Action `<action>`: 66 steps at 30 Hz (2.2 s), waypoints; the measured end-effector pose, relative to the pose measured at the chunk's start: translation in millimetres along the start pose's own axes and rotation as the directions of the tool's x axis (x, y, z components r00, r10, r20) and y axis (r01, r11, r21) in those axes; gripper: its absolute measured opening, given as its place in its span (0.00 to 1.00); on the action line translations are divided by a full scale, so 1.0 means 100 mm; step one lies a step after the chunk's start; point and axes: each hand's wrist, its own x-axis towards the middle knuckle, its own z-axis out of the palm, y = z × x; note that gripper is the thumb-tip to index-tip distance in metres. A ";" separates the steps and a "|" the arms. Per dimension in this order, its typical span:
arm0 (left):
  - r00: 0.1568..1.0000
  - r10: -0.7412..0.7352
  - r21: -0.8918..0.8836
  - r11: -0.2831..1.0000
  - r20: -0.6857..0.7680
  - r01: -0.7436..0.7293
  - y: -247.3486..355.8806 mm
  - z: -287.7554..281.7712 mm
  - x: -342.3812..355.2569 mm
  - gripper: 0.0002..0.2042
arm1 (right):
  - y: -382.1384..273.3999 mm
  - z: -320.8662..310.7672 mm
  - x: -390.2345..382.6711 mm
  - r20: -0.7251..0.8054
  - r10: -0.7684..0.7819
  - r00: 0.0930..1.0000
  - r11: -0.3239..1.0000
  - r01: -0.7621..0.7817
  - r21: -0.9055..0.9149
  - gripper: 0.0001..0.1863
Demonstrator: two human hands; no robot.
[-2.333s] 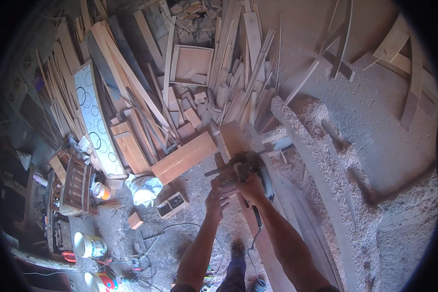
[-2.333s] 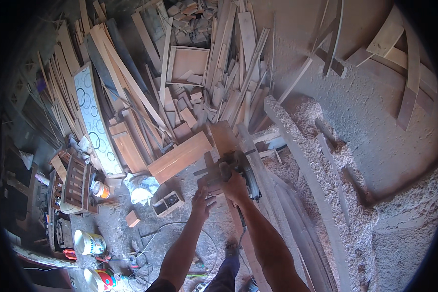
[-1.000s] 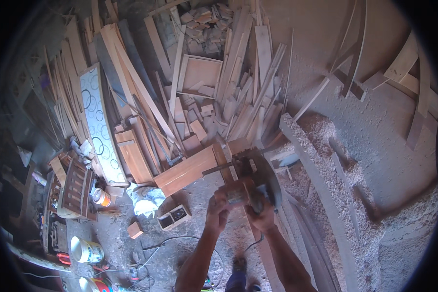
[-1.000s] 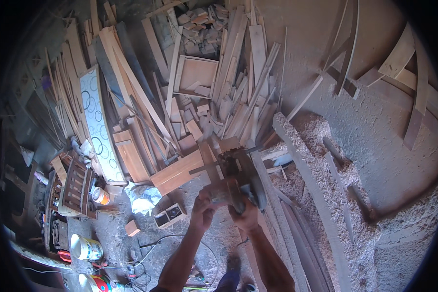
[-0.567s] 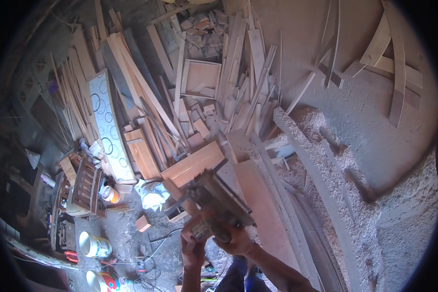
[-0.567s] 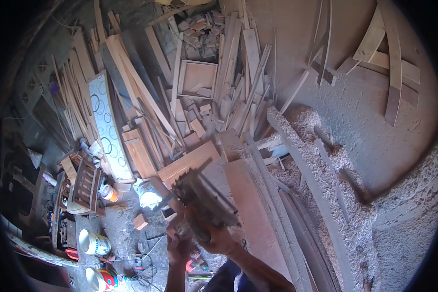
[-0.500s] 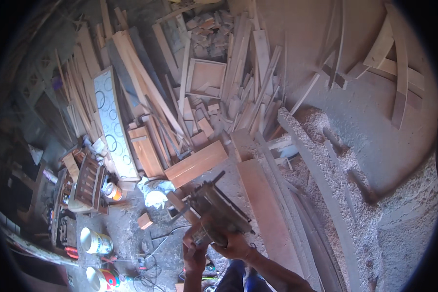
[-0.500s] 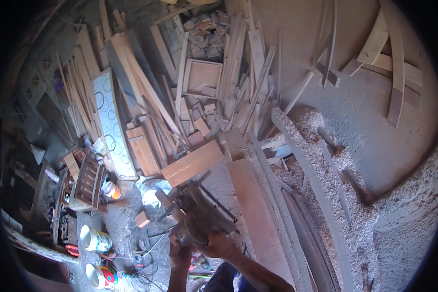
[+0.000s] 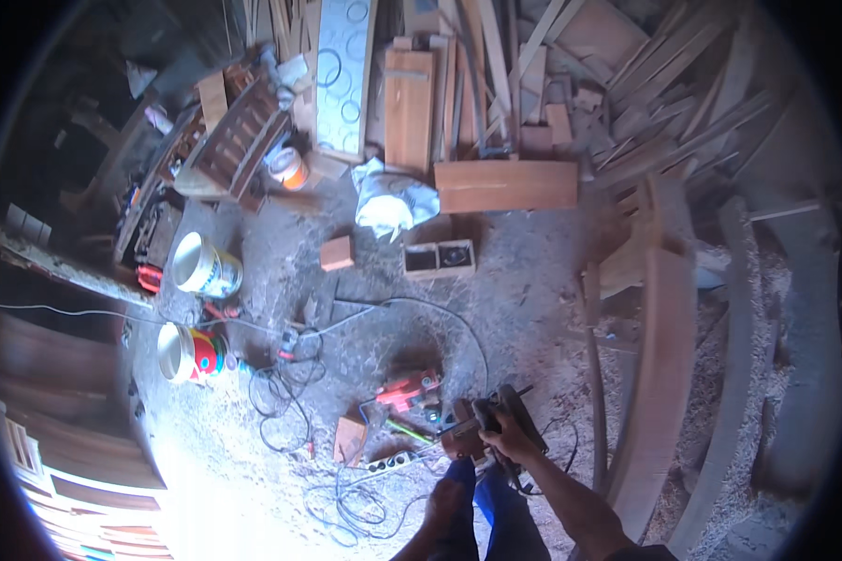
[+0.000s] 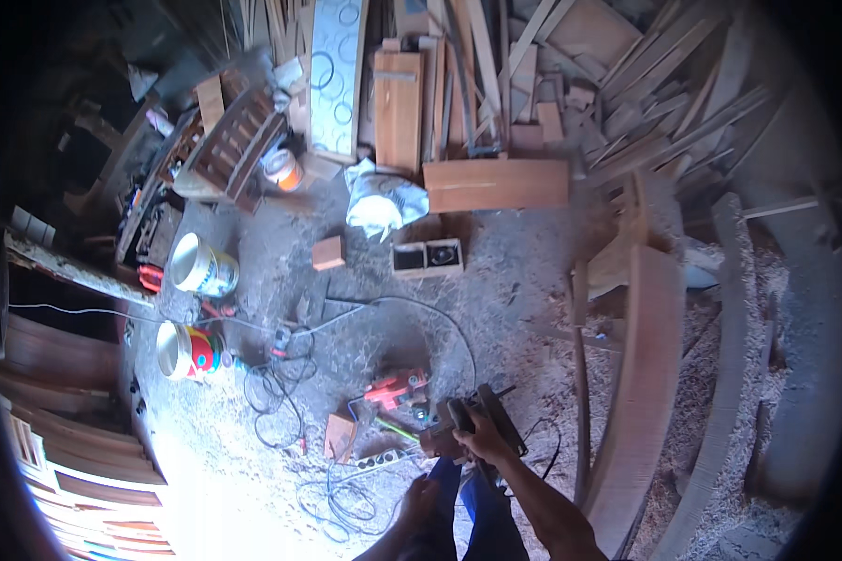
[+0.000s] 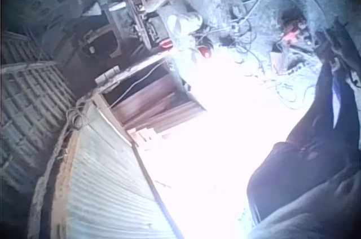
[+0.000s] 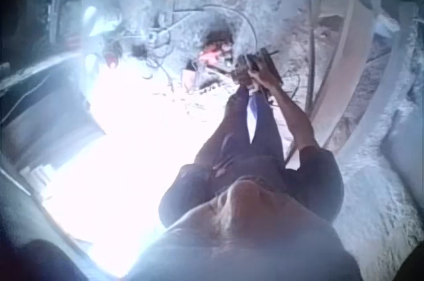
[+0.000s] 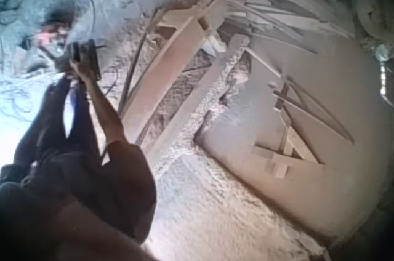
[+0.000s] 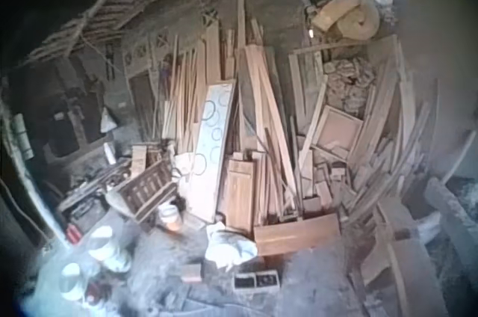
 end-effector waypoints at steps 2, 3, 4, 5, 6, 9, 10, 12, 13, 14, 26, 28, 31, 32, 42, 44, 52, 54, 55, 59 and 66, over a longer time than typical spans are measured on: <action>0.988 -0.145 0.286 0.950 0.059 0.123 -0.17 0.14 -0.03 0.31 | 0.49 -0.08 0.66 -0.022 -0.145 0.989 0.913 0.125 -0.388 0.39; 0.995 0.084 0.312 0.945 0.059 -0.099 -0.31 0.18 -0.02 0.32 | 0.72 -0.12 0.99 -0.018 -0.341 0.940 0.764 0.266 -0.588 0.39; 0.951 0.304 0.329 0.895 0.050 -0.303 -0.42 0.20 0.02 0.33 | 0.70 -0.02 1.19 0.052 -0.516 0.855 0.542 0.372 -0.754 0.40; 0.940 0.338 0.435 0.840 0.047 -0.324 -0.51 0.26 0.02 0.32 | 0.68 0.03 1.38 0.018 -0.312 0.950 0.656 0.230 -0.719 0.40; 0.960 0.272 0.461 0.845 0.071 -0.273 -0.37 0.19 0.07 0.33 | 0.70 0.01 1.67 0.048 -0.296 0.954 0.574 0.218 -0.789 0.38; 0.985 0.170 0.494 0.854 0.031 -0.163 -0.10 0.06 0.20 0.27 | 0.98 -0.10 2.51 0.164 -0.230 0.959 0.228 0.218 -0.949 0.31; 0.984 0.173 0.507 0.846 0.035 -0.167 -0.05 0.00 0.24 0.27 | 1.15 -0.25 2.82 0.208 -0.208 0.956 0.060 0.224 -0.973 0.28; 0.982 0.184 0.516 0.839 0.033 -0.175 0.01 -0.07 0.33 0.27 | 1.63 -0.60 3.36 0.308 -0.199 0.930 -0.644 0.113 -0.756 0.21; 0.980 0.196 0.513 0.837 0.046 -0.191 0.01 -0.13 0.37 0.27 | 1.89 -0.80 3.61 0.351 -0.190 0.917 -0.866 0.011 -0.500 0.19; 0.986 0.163 0.510 0.850 -0.023 -0.129 -0.03 -0.09 0.39 0.27 | 1.43 -0.44 3.78 0.096 -0.137 0.986 -0.288 0.053 -0.956 0.16; 0.988 0.149 0.513 0.851 -0.034 -0.111 0.01 -0.16 0.64 0.26 | 2.11 -0.68 5.27 0.094 -0.592 0.800 -0.716 -0.469 -0.518 0.05; 0.989 0.141 0.517 0.850 -0.039 -0.100 0.02 -0.14 0.66 0.26 | 2.08 -0.46 5.24 0.022 -0.544 0.839 -0.622 -0.386 -0.681 0.06; 0.989 0.143 0.523 0.846 -0.036 -0.103 0.04 -0.13 0.71 0.26 | 2.11 -0.23 5.20 -0.077 -0.479 0.874 -0.426 -0.308 -0.851 0.08; 0.988 0.152 0.528 0.841 -0.025 -0.116 0.04 -0.13 0.73 0.26 | 2.18 -0.21 5.19 -0.112 -0.459 0.882 -0.373 -0.305 -0.876 0.09; 0.989 0.146 0.555 0.825 -0.030 -0.105 0.15 -0.08 0.82 0.26 | 2.49 0.16 5.21 -0.141 -0.395 0.908 -0.129 -0.207 -0.970 0.16; 0.986 0.170 0.564 0.814 -0.002 -0.139 0.15 -0.09 0.82 0.26 | 2.46 0.09 5.13 -0.159 -0.412 0.897 -0.078 -0.208 -0.975 0.17; 0.991 0.114 0.526 0.849 -0.073 -0.059 -0.03 0.03 0.91 0.14 | 1.76 0.91 3.32 -0.023 -0.549 0.835 0.233 0.126 -0.964 0.22; 0.984 0.107 0.477 0.863 0.144 -0.164 -0.42 -0.02 1.01 0.16 | 1.53 0.95 2.50 -0.038 -0.538 0.842 0.292 0.144 -0.945 0.24; 0.987 -0.015 0.474 0.878 0.162 -0.065 -0.16 -0.02 0.98 0.18 | 1.29 0.91 2.09 -0.022 -0.419 0.908 0.399 0.162 -0.903 0.21; 0.898 0.149 0.580 0.717 0.413 -0.386 0.17 -0.13 0.70 0.21 | 1.20 0.52 0.64 -0.293 -0.398 0.869 0.650 0.041 -0.759 0.17; 0.576 0.402 0.330 0.533 0.712 -0.779 0.76 0.19 0.26 0.26 | 0.35 0.25 -2.26 -0.704 -0.348 0.619 0.898 0.006 -0.439 0.18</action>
